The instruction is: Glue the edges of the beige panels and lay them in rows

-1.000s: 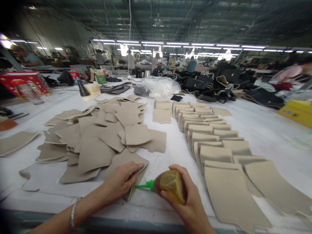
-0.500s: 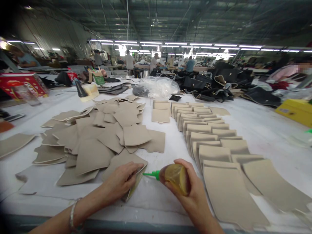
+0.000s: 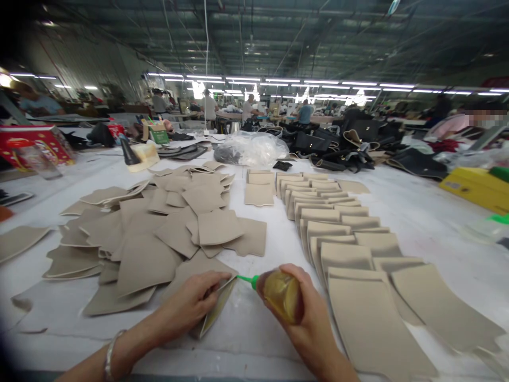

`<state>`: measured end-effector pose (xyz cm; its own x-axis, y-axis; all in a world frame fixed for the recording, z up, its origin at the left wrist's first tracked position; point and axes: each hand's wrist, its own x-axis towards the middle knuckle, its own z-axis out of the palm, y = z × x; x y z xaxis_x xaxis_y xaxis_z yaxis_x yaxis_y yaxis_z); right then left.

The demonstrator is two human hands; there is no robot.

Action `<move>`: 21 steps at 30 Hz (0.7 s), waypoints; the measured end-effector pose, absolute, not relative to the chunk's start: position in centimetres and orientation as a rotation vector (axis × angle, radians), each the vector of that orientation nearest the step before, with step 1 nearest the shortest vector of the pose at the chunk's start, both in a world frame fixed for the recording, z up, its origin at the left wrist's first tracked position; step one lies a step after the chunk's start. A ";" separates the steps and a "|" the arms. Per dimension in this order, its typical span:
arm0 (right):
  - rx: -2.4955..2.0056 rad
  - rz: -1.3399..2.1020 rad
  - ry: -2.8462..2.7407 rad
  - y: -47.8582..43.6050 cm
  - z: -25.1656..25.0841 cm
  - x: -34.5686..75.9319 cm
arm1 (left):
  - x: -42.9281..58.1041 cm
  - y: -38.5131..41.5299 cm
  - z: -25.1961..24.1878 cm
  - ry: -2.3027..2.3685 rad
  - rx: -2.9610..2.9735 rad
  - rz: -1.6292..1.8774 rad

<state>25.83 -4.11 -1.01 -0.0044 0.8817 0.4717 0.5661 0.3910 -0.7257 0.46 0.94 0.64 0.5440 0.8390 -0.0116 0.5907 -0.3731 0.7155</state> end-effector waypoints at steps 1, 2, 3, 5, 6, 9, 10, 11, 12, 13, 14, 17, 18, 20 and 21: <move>-1.289 0.425 -1.688 -4.3 -1.0 25.7 | 0.5 1.0 0.6 1.155 2.103 0.463; -1.293 0.439 -1.685 -4.4 -1.0 25.7 | 0.5 1.0 0.6 1.158 2.105 0.459; -1.301 0.449 -1.675 -4.5 -1.0 25.6 | 0.5 1.0 0.6 1.158 2.108 0.458; -1.322 0.441 -1.641 -4.4 -0.9 25.6 | 0.5 1.0 0.6 1.157 2.106 0.464; -1.333 0.422 -1.625 -4.4 -0.9 25.7 | 0.5 0.9 0.6 1.159 2.102 0.468; -1.338 0.361 -1.628 -4.2 -1.1 25.8 | 0.5 0.9 0.6 1.151 2.093 0.478; -1.331 0.345 -1.649 -4.2 -1.2 25.9 | 0.5 0.9 0.6 1.147 2.094 0.475; -1.324 0.328 -1.672 -4.3 -1.2 25.9 | 0.5 0.9 0.6 1.146 2.099 0.468; -1.322 0.314 -1.692 -4.4 -1.3 25.8 | 0.5 0.9 0.6 1.150 2.104 0.460; -1.324 0.301 -1.704 -4.5 -1.4 25.8 | 0.5 1.0 0.6 1.161 2.107 0.452; -1.330 0.290 -1.705 -4.6 -1.4 25.7 | 0.5 1.0 0.6 1.169 2.110 0.447; -1.358 0.280 -1.656 -4.5 -1.3 25.5 | 0.5 1.0 0.6 1.170 2.100 0.453; -1.365 0.280 -1.644 -4.4 -1.2 25.5 | 0.5 1.0 0.6 1.168 2.096 0.456; -1.374 0.289 -1.642 -4.3 -1.2 25.5 | 0.5 0.9 0.5 1.167 2.094 0.461; -1.376 0.299 -1.645 -4.3 -1.2 25.4 | 0.5 0.9 0.5 1.168 2.099 0.465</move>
<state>25.42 -4.32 -1.21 0.0701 0.8674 0.4926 0.6385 0.3404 -0.6902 0.46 0.89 0.49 0.5330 0.8459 -0.0179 0.6026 -0.3647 0.7098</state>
